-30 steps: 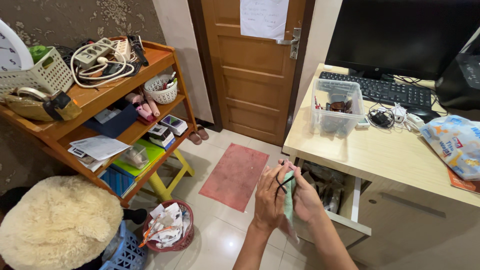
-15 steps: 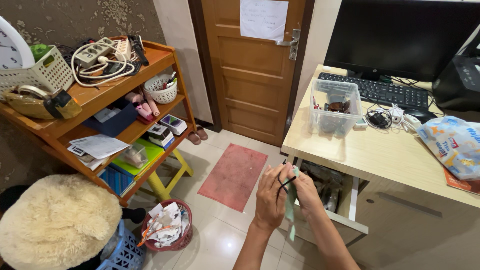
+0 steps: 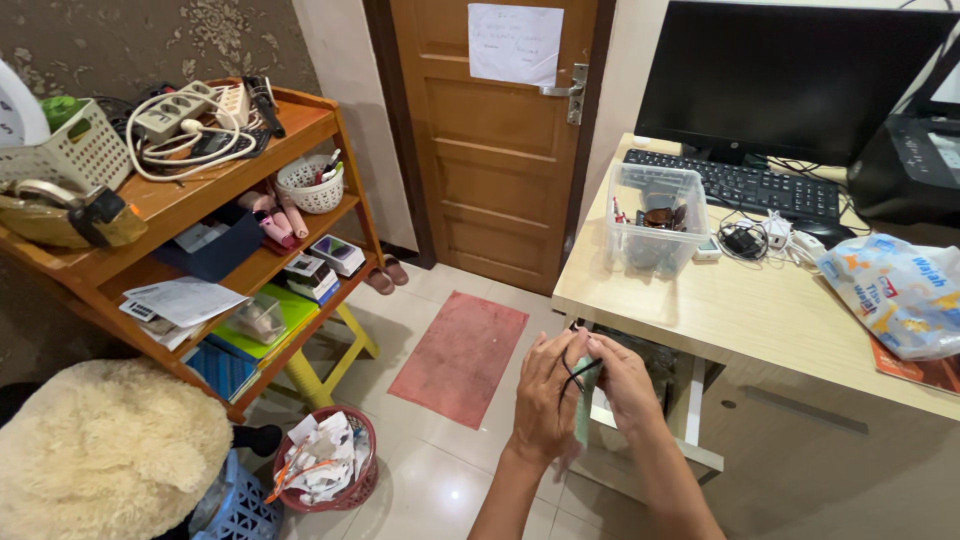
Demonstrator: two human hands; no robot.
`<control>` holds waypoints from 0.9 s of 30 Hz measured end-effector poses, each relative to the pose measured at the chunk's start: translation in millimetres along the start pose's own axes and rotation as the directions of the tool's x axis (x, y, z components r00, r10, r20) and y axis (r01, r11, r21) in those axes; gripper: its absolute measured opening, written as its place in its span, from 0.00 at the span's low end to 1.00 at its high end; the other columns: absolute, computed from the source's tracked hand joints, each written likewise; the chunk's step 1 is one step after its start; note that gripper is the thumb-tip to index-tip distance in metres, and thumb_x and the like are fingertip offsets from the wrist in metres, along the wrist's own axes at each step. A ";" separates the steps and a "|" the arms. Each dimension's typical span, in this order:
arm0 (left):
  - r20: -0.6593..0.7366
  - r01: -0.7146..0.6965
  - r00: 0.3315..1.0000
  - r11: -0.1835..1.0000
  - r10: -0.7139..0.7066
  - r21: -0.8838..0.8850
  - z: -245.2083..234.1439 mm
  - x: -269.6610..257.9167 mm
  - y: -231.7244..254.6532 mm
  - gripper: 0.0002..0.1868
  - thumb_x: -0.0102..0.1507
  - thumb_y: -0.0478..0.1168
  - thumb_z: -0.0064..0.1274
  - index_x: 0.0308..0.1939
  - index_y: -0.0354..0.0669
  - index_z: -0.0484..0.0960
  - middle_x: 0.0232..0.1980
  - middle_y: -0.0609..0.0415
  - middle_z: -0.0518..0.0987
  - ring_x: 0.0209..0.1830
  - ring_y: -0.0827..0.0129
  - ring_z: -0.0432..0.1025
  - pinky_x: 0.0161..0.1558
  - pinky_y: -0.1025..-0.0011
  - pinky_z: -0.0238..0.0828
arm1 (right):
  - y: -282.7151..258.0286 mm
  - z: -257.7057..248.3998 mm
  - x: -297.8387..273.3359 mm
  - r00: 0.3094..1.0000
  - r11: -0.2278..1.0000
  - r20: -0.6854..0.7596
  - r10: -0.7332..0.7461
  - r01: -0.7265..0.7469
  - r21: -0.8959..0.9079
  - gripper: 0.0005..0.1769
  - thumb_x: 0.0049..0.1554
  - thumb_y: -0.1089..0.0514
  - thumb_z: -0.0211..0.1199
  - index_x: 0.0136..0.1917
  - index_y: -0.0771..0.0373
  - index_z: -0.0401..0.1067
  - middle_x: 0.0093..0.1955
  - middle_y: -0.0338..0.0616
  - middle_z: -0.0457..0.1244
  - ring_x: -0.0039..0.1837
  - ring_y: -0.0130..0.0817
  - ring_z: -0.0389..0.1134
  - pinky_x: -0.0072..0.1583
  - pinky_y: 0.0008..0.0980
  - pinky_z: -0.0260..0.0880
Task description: The person cleans multiple pairs of eyeglasses and sunglasses at a desk. They retrieve items from a drawer, wipe the lenses and frames with a green cloth, and then use a white tissue for a final wipe. The cleaned glasses are placed back into the drawer.
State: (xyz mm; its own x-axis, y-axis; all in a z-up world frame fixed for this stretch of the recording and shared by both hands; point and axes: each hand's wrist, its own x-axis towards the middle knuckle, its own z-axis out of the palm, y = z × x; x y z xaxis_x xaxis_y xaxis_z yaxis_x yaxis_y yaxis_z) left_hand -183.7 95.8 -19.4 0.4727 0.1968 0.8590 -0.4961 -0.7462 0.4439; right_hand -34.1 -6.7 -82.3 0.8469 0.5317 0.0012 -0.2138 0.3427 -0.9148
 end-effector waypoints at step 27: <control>-0.059 0.026 0.997 0.976 -0.040 -0.217 139.1 85.1 -4.5 0.26 0.75 0.43 0.28 0.69 0.32 0.73 0.70 0.42 0.75 0.71 0.47 0.67 0.78 0.52 0.54 | -99.5 -152.0 49.8 0.960 0.935 -0.126 -0.250 0.206 -0.288 0.16 0.57 0.72 0.54 0.53 0.69 0.80 0.46 0.42 0.69 0.44 0.22 0.65 0.45 0.20 0.65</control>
State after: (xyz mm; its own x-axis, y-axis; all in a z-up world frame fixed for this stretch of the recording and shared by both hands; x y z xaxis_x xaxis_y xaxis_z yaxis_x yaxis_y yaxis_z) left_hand -40.0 27.4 16.2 0.4480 0.2635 0.8543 -0.6300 -0.5850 0.5108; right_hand 103.3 -132.0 -52.6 0.9280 0.3269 0.1789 0.1144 0.2071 -0.9716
